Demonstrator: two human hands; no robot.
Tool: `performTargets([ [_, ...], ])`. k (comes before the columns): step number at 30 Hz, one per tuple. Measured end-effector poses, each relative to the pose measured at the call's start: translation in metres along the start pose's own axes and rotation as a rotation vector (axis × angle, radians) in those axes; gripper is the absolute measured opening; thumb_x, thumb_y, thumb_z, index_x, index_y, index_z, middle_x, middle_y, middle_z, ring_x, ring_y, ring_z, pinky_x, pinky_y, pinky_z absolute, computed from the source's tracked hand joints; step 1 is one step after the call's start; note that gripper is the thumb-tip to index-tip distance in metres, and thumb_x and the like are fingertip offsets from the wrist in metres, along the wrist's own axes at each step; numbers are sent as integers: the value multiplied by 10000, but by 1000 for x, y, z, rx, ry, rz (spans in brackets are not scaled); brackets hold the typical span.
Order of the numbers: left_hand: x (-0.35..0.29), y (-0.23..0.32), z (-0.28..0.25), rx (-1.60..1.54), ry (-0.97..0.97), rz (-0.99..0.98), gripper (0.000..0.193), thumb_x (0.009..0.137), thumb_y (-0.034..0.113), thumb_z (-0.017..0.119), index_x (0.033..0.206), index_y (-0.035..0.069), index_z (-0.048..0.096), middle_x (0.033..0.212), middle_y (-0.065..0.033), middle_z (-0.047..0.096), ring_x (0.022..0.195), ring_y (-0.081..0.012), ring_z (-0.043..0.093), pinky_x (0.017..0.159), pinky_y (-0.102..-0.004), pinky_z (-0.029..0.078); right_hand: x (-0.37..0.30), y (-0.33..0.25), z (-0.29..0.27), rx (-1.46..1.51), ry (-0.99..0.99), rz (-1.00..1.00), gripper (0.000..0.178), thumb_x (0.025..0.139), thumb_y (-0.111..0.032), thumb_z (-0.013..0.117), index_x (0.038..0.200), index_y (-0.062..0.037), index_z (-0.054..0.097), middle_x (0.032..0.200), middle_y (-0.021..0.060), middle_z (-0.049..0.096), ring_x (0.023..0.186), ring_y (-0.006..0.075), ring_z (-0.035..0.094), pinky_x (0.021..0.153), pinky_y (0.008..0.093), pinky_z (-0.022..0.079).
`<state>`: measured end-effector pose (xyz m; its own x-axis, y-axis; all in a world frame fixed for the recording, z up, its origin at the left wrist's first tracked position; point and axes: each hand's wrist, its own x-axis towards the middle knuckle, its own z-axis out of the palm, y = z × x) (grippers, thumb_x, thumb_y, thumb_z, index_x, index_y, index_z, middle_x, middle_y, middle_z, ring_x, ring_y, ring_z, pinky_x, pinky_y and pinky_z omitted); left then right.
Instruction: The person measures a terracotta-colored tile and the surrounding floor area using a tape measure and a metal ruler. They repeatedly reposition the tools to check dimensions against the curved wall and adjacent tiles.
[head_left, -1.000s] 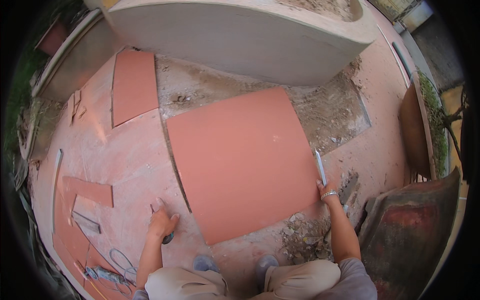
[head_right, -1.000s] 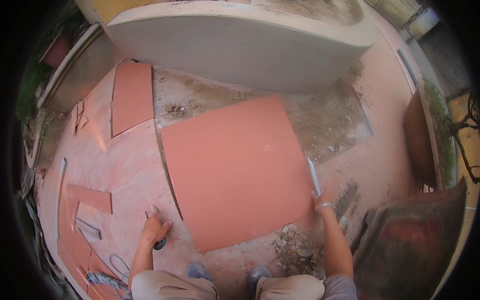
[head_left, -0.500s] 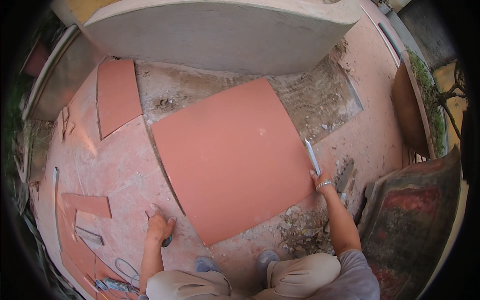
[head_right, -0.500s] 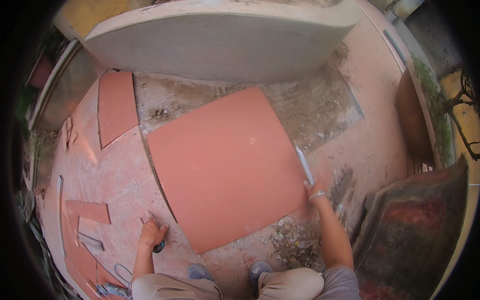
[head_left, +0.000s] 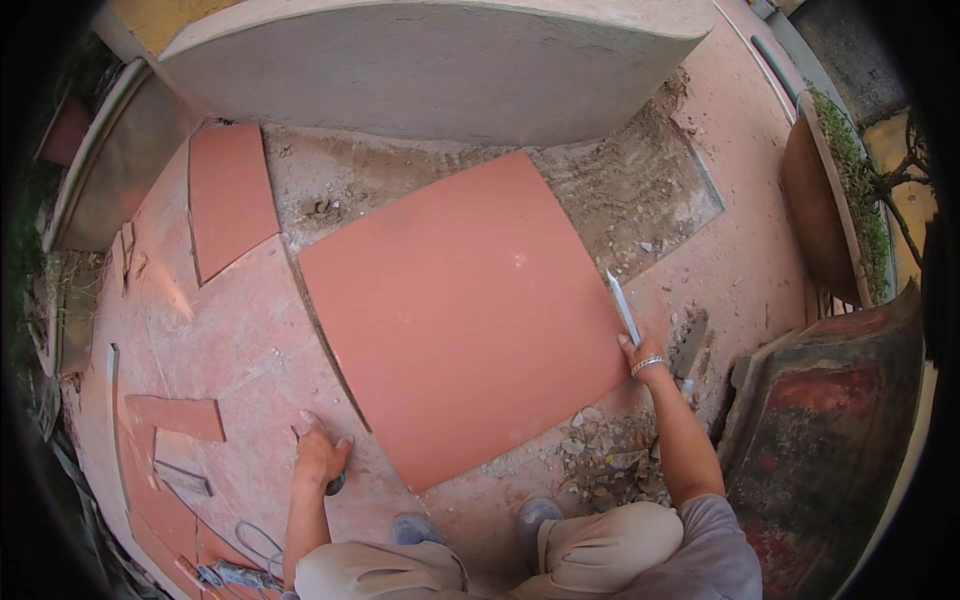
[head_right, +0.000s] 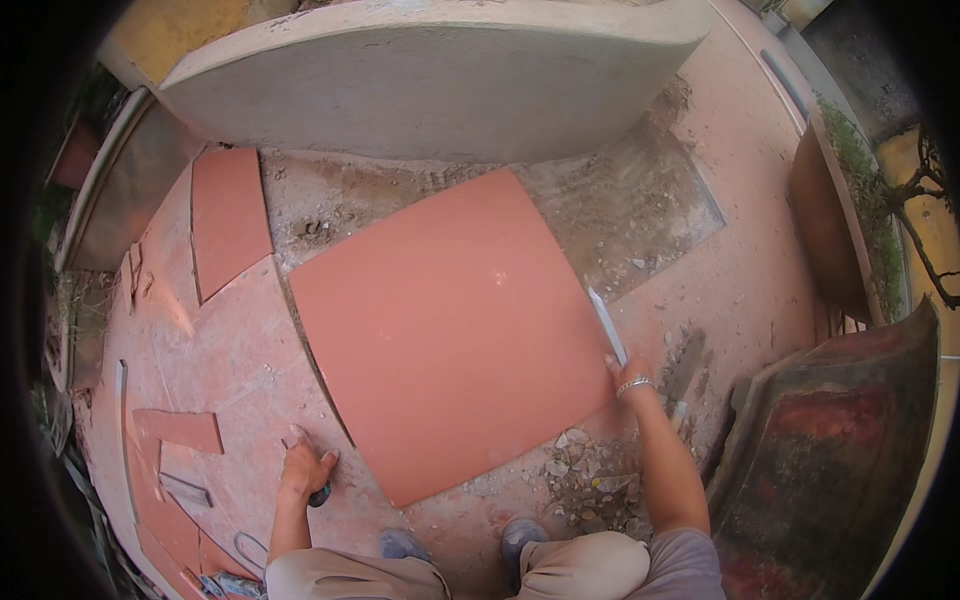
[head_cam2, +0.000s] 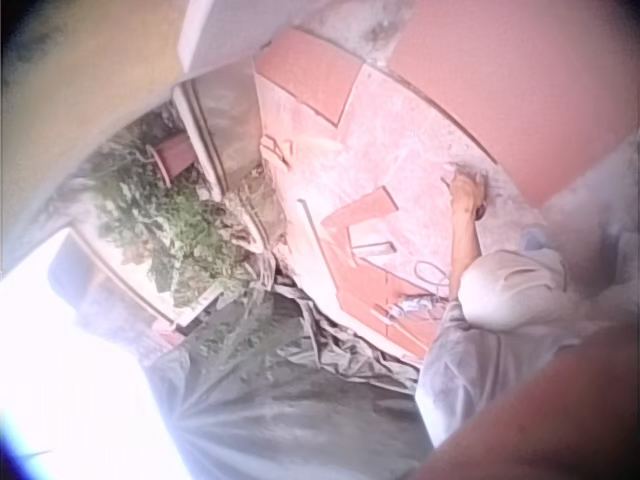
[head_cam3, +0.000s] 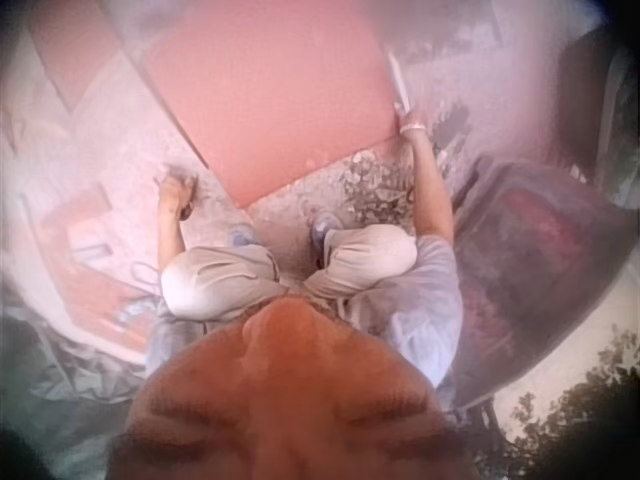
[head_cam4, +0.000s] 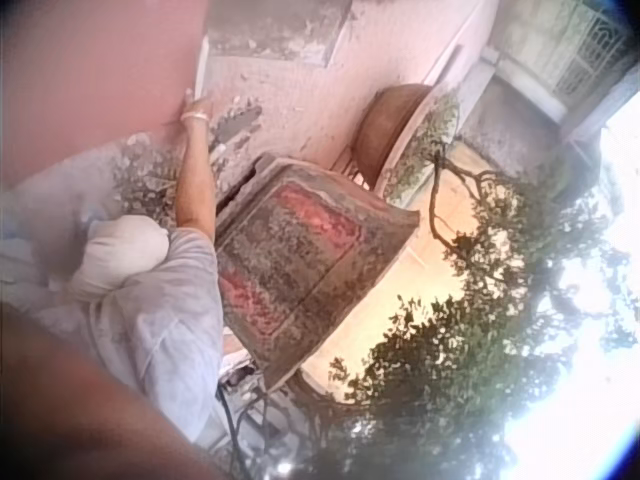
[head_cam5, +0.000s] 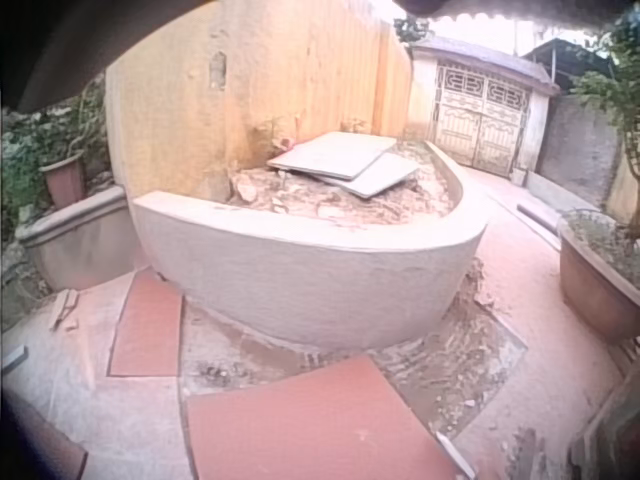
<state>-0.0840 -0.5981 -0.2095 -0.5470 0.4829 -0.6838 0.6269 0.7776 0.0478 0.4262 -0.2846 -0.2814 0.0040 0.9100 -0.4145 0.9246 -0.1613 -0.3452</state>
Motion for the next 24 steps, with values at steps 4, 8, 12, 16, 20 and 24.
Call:
performTargets([
  [4,-2,2,-2,-9,-3,6,1047,841,375,702,1447,-237,107,1095,-385,628,1073,-483,621,962,-464,502,0,2,0,-1,-4,-23,445,933,-391,649,1177,-21,604,999,270,686,961,449,656,830,476,505],
  [8,-3,3,-3,-5,-2,8,1041,839,371,703,1445,-239,116,1097,-385,627,1077,-482,620,963,-462,502,1,3,0,4,-4,-35,457,931,-390,651,1190,-18,590,990,269,686,945,452,656,823,481,505],
  [12,-2,2,-3,-17,0,1,1045,840,370,703,1447,-237,107,1111,-385,623,1090,-484,615,971,-461,499,2,4,1,-31,-10,-16,466,929,-392,654,1185,-9,588,987,268,686,936,450,656,820,482,505],
  [16,-2,0,-2,-13,1,13,1054,840,369,704,1448,-237,93,1118,-384,623,1094,-485,613,972,-459,498,3,6,3,-19,-5,-16,464,931,-394,652,1180,-7,591,979,265,688,936,446,658,823,478,506],
  [20,-3,1,-3,-18,3,19,1054,839,368,705,1446,-238,93,1118,-382,624,1089,-486,615,969,-462,499,3,8,4,-25,-2,-12,453,934,-391,650,1179,-13,598,980,262,690,943,443,659,827,472,507],
  [24,-4,3,-4,-26,3,5,1043,838,365,706,1442,-241,110,1119,-383,622,1084,-484,618,965,-466,500,3,8,4,-16,6,-29,444,933,-388,651,1176,-20,602,986,263,691,949,443,658,831,473,506],
])
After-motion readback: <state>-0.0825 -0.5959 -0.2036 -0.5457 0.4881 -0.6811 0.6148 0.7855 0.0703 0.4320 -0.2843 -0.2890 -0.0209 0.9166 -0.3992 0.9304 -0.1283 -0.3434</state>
